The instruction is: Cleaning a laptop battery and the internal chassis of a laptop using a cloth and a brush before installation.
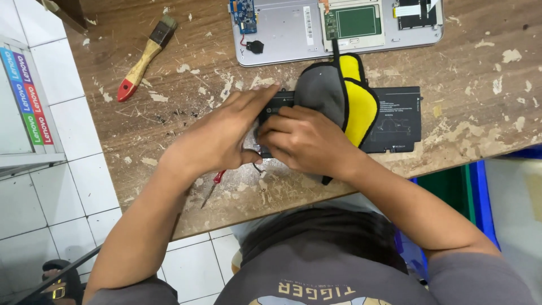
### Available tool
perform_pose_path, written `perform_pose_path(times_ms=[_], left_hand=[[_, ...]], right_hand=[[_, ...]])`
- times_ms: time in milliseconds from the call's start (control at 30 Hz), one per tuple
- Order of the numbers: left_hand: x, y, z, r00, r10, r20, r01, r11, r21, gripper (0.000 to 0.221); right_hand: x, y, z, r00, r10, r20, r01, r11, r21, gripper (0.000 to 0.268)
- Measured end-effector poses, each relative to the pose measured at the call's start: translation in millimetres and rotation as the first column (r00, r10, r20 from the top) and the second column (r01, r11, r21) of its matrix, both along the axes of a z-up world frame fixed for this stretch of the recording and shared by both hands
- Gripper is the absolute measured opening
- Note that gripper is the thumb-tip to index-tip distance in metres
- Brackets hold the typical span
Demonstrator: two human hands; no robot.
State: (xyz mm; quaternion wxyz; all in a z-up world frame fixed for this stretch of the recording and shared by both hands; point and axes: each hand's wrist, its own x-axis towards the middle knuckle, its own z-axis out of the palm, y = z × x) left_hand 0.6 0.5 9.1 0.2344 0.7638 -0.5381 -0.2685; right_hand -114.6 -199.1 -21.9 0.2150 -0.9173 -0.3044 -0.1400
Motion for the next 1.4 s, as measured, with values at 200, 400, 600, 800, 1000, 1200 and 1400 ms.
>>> perform_pose_path(times_ms=[200, 400, 600, 800, 1000, 1200, 1400], left_hand=[[2, 1, -2, 0.999, -0.029, 0.019, 0.03, 0.998, -0.063, 0.138], [-1, 0, 5, 0.997, 0.022, -0.068, -0.02, 0.999, 0.029, 0.134], [-1, 1, 13, 0.995, 0.038, -0.093, -0.037, 0.999, 0.013, 0.15], [-9, -10, 20, 0.988, 0.142, -0.067, -0.128, 0.973, 0.19, 0.155], [-9, -7, 12, 0.993, 0.115, -0.013, -0.11, 0.978, 0.176, 0.152], [-9, -15, 17, 0.989, 0.146, -0.023, -0.131, 0.942, 0.308, 0.143], [-9, -18, 15, 0.99, 0.138, 0.024, -0.137, 0.912, 0.386, 0.136]], right_hand=[[5, -10, 12, 0.956, 0.222, -0.19, -0.222, 0.975, 0.021, 0.011], [11, -6, 3, 0.995, 0.042, -0.093, -0.038, 0.998, 0.04, 0.004], [23, -9, 2, 0.974, -0.207, -0.094, 0.209, 0.978, 0.016, 0.013], [16, -10, 0, 0.968, -0.247, -0.052, 0.244, 0.968, -0.063, 0.013], [-15, -57, 16, 0.947, -0.317, -0.056, 0.319, 0.947, 0.029, 0.009], [-72, -131, 20, 0.828, -0.551, -0.103, 0.552, 0.834, -0.028, 0.014], [-111, -153, 26, 0.729, -0.676, -0.113, 0.672, 0.737, -0.071, 0.01]])
